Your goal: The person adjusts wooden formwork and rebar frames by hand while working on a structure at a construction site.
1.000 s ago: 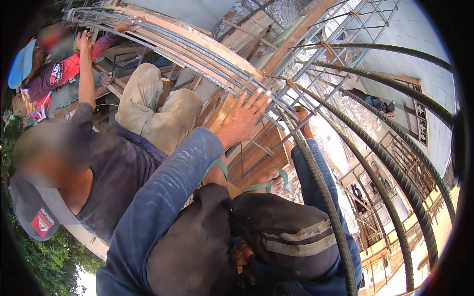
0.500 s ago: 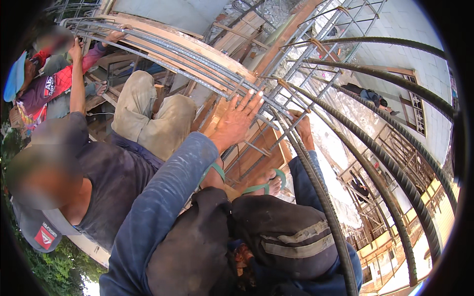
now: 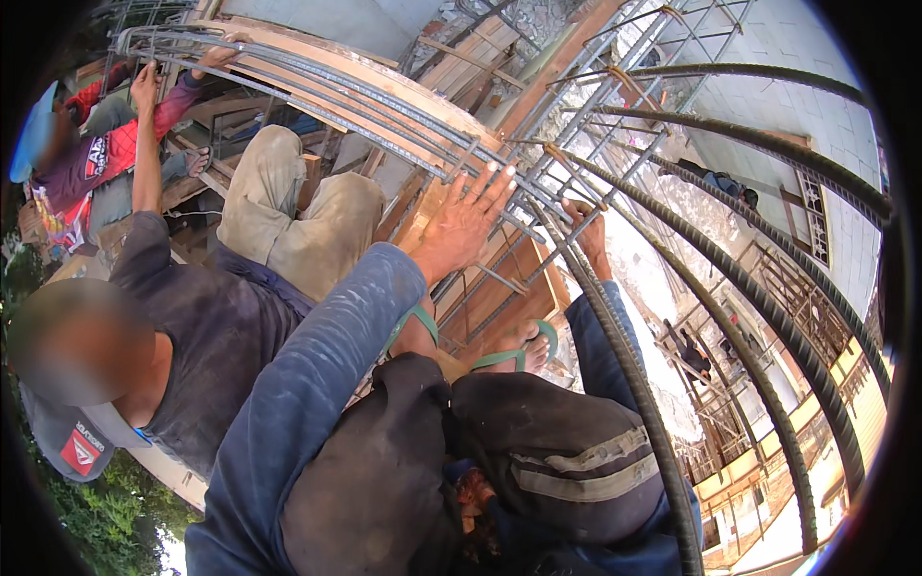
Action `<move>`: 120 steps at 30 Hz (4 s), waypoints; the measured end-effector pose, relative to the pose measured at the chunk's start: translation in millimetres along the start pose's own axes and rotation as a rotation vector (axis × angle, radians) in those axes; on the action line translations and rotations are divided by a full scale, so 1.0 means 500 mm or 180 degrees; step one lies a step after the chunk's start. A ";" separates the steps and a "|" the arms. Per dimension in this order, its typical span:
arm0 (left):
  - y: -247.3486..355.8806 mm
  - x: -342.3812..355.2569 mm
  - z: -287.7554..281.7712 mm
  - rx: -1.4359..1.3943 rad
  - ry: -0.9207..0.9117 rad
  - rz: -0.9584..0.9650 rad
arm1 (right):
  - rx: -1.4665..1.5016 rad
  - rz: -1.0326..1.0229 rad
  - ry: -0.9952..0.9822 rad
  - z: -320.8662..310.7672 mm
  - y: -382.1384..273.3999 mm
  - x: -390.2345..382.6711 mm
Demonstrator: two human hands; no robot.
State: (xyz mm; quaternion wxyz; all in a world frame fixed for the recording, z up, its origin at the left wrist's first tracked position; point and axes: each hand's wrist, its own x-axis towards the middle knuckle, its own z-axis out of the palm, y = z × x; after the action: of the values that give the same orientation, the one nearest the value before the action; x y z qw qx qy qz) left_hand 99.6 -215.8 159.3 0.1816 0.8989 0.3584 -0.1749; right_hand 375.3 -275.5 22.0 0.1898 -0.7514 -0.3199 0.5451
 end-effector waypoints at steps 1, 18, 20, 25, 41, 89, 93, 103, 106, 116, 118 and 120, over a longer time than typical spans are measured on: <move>0.004 0.007 0.004 0.0055 0.0025 0.0019 | 0.0295 -0.0276 0.0028 -0.001 0.006 0.001; -0.002 -0.002 0.009 0.0123 0.0082 -0.0075 | 0.0206 -0.0415 0.0658 0.045 0.132 0.046; -0.002 -0.001 0.004 0.0053 -0.0040 -0.0075 | 0.0103 -0.0302 0.0616 0.041 0.134 0.037; -0.001 -0.002 0.003 -0.0044 -0.0081 -0.0064 | -0.0002 -0.0244 0.0565 0.032 0.132 0.023; -0.002 -0.009 0.002 -0.0143 0.0066 -0.0049 | -0.0175 -0.0371 0.0394 0.024 0.132 -0.005; 0.013 -0.017 -0.015 -0.0123 0.0219 0.0015 | -0.1926 -0.1930 -0.0483 -0.075 -0.236 -0.149; 0.013 -0.025 -0.009 0.0009 0.0173 -0.0021 | -0.1778 -0.2019 -0.0397 -0.069 -0.237 -0.155; 0.007 -0.023 -0.011 -0.0037 0.0075 -0.0011 | -0.1707 -0.2033 -0.0616 -0.074 -0.238 -0.142; 0.019 -0.011 -0.015 -0.0014 0.0023 -0.0001 | -0.1749 -0.2106 -0.0487 -0.083 -0.203 -0.131; 0.023 -0.017 -0.019 -0.0010 0.0140 -0.0096 | -0.1719 -0.2303 -0.0444 -0.075 -0.193 -0.122; 0.018 -0.016 -0.019 -0.0021 0.0120 -0.0112 | -0.1852 -0.2221 -0.0516 -0.074 -0.203 -0.125; 0.019 -0.018 -0.016 -0.0050 0.0070 -0.0159 | -0.1489 -0.1993 -0.0545 -0.078 -0.207 -0.148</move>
State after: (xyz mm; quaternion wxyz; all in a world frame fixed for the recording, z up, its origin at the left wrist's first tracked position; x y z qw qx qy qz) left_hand 101.5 -223.8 172.0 0.1803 0.8901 0.3841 -0.1666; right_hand 368.9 -249.0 152.6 0.1432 -0.5924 -0.6635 0.4340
